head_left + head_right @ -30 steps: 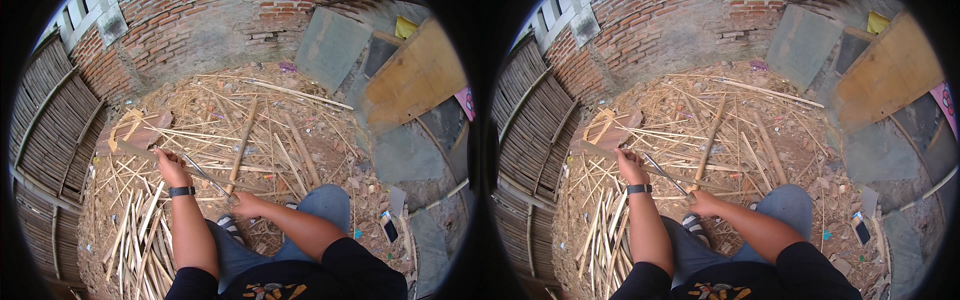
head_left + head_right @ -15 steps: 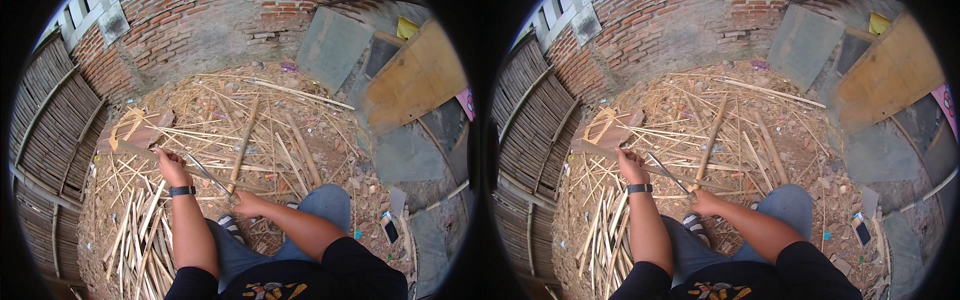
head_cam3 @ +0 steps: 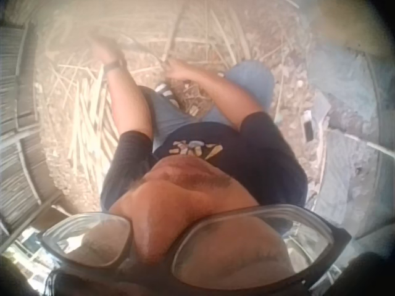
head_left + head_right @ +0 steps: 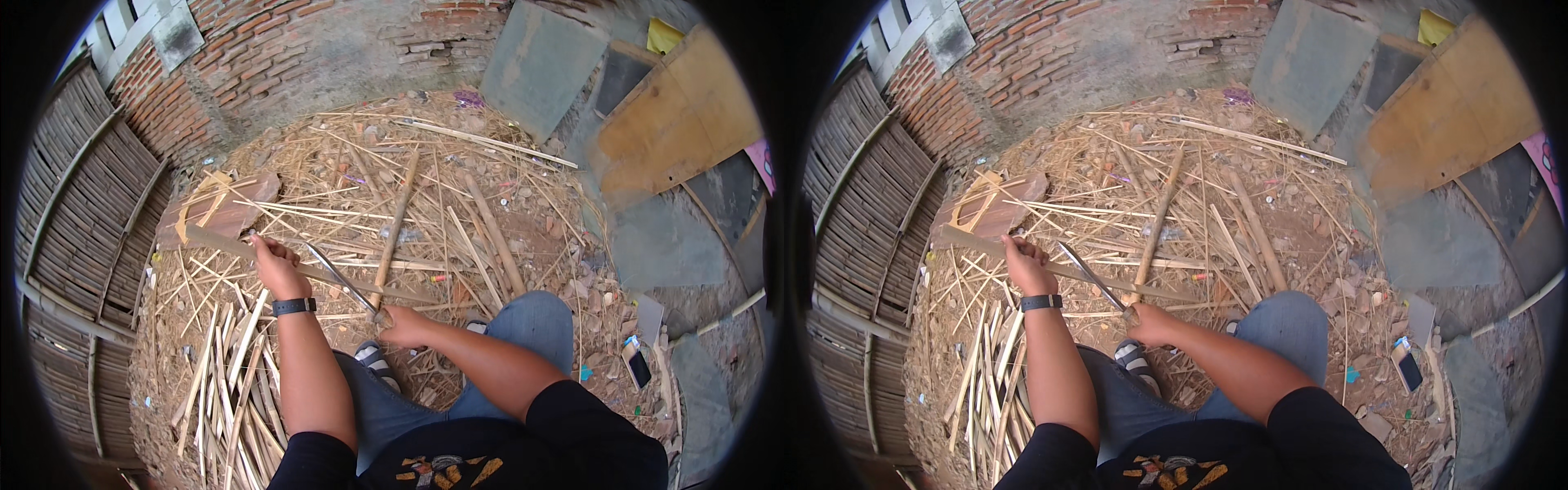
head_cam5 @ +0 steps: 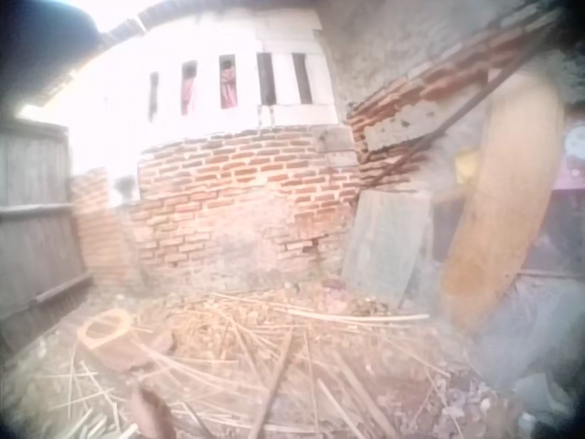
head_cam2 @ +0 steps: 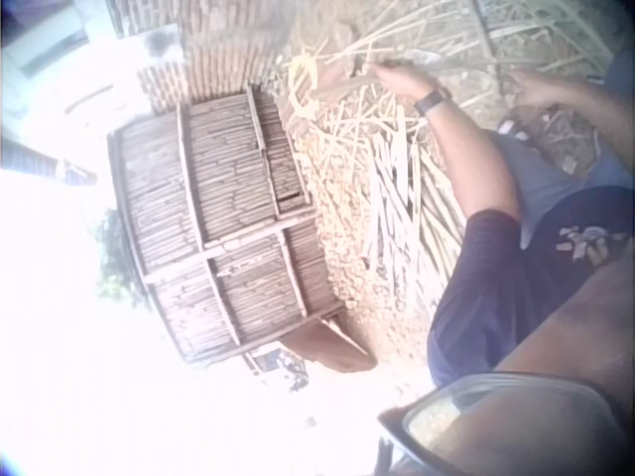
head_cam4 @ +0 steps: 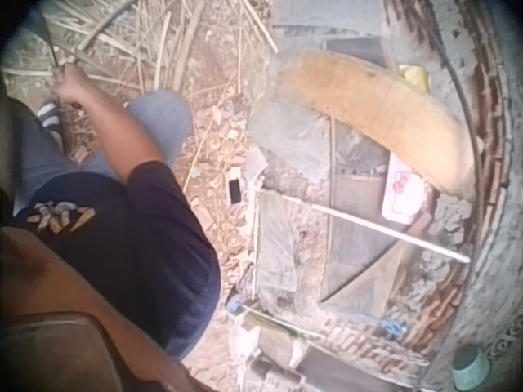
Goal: The person sits on the ground and uses a machete to split long bamboo strips into thinner pieces. They hold the bamboo with one hand and strike it with the machete in the other, occasionally adjusting the material or picking up new pieces from the surrounding debris.
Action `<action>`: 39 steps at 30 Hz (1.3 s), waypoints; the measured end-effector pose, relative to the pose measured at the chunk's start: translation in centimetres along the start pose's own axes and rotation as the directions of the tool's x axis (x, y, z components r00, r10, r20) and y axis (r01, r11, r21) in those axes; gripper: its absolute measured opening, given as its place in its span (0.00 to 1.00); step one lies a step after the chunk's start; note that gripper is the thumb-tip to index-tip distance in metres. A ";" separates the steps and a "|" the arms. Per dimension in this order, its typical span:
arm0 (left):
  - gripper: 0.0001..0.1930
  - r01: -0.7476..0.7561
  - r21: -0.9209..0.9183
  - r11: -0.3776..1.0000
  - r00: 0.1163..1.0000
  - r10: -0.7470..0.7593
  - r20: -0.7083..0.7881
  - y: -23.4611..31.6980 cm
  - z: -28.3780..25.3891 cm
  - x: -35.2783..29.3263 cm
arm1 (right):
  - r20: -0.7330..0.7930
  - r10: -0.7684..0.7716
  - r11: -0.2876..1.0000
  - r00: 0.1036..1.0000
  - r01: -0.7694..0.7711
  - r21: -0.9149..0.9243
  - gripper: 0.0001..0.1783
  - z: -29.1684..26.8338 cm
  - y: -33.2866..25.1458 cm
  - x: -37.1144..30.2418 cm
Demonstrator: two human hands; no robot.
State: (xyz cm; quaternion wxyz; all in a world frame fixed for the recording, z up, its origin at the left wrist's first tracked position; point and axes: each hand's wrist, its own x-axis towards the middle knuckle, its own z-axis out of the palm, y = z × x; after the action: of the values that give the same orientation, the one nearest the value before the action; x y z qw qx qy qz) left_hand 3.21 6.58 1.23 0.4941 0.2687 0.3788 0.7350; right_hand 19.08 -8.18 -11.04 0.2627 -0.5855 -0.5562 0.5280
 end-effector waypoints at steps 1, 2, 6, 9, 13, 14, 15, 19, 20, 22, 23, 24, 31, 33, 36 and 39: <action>0.22 0.002 -0.002 1.000 1.000 -0.002 0.005 0.0 0.0 0.0 | 0.005 0.009 1.000 1.000 -0.009 -0.009 0.29 -0.1 -0.1 -0.1; 0.22 0.004 -0.004 1.000 1.000 -0.004 0.010 -0.1 0.0 0.0 | 0.000 0.000 1.000 1.000 0.000 -0.008 0.29 0.0 0.2 0.0; 0.22 0.002 0.002 1.000 1.000 -0.002 0.031 -0.2 -0.2 0.2 | -0.006 -0.018 1.000 1.000 0.018 -0.011 0.28 0.0 0.6 0.4; 0.22 0.001 -0.005 1.000 0.999 -0.001 0.040 -0.2 -0.2 0.1 | -0.010 -0.020 1.000 1.000 0.020 0.005 0.28 0.1 0.6 0.3; 0.22 -0.013 -0.001 1.000 0.999 0.013 0.033 -0.2 -0.1 0.1 | -0.028 -0.007 1.000 1.000 0.008 0.027 0.26 -0.1 -0.1 -0.2; 0.22 -0.014 -0.002 1.000 0.999 0.015 0.035 -0.2 -0.2 0.1 | -0.023 -0.003 1.000 1.000 0.003 0.027 0.26 -0.1 -0.3 -0.3; 0.22 -0.016 -0.003 1.000 0.999 0.016 0.037 -0.3 -0.3 0.2 | -0.017 0.002 1.000 1.000 -0.001 0.027 0.27 -0.2 -0.4 -0.3; 0.22 -0.009 -0.015 1.000 0.999 0.010 0.042 -0.4 -0.3 0.4 | -0.053 -0.022 0.998 0.998 0.018 -0.066 0.30 0.0 0.1 0.1; 0.22 -0.012 -0.013 1.000 0.999 0.013 0.038 -0.4 -0.4 0.5 | -0.056 -0.023 0.997 0.998 0.019 -0.071 0.30 0.0 0.2 0.1; 0.21 -0.016 -0.015 1.000 0.999 0.016 0.042 -0.5 -0.4 0.5 | -0.061 -0.023 0.997 0.998 0.018 -0.081 0.31 0.0 0.3 0.2; 0.21 -0.015 -0.020 1.000 0.999 0.016 0.048 -0.4 -0.3 0.4 | -0.059 -0.022 0.997 0.998 0.018 -0.075 0.31 0.0 0.5 0.3; 0.21 -0.015 -0.024 1.000 0.998 0.017 0.055 -0.4 -0.3 0.3 | -0.058 -0.022 0.997 0.998 0.018 -0.070 0.32 0.0 0.7 0.4; 0.19 -0.008 -0.004 1.000 0.999 0.009 0.034 -0.3 0.0 0.0 | -0.028 0.036 0.999 0.999 -0.037 -0.025 0.35 0.1 1.3 0.8; 0.19 -0.014 -0.005 1.000 0.999 0.014 0.044 -0.5 -0.3 0.3 | -0.051 0.019 0.999 0.999 -0.021 -0.039 0.35 0.1 0.9 0.5; 0.19 -0.015 -0.007 1.000 0.998 0.016 0.063 -0.5 -0.6 0.6 | -0.047 0.027 0.999 0.999 -0.028 -0.030 0.35 0.0 0.6 0.2; 0.18 -0.022 -0.005 1.000 0.999 0.022 0.049 -0.7 -0.4 0.5 | -0.032 0.010 0.999 0.999 -0.011 -0.045 0.39 0.0 1.7 0.9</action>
State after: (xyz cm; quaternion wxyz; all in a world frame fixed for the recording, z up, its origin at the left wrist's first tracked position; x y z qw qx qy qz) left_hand 3.11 7.11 0.46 0.4956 0.2897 0.3620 0.7344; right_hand 19.52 -7.79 -12.82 0.2556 -0.6024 -0.5606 0.5074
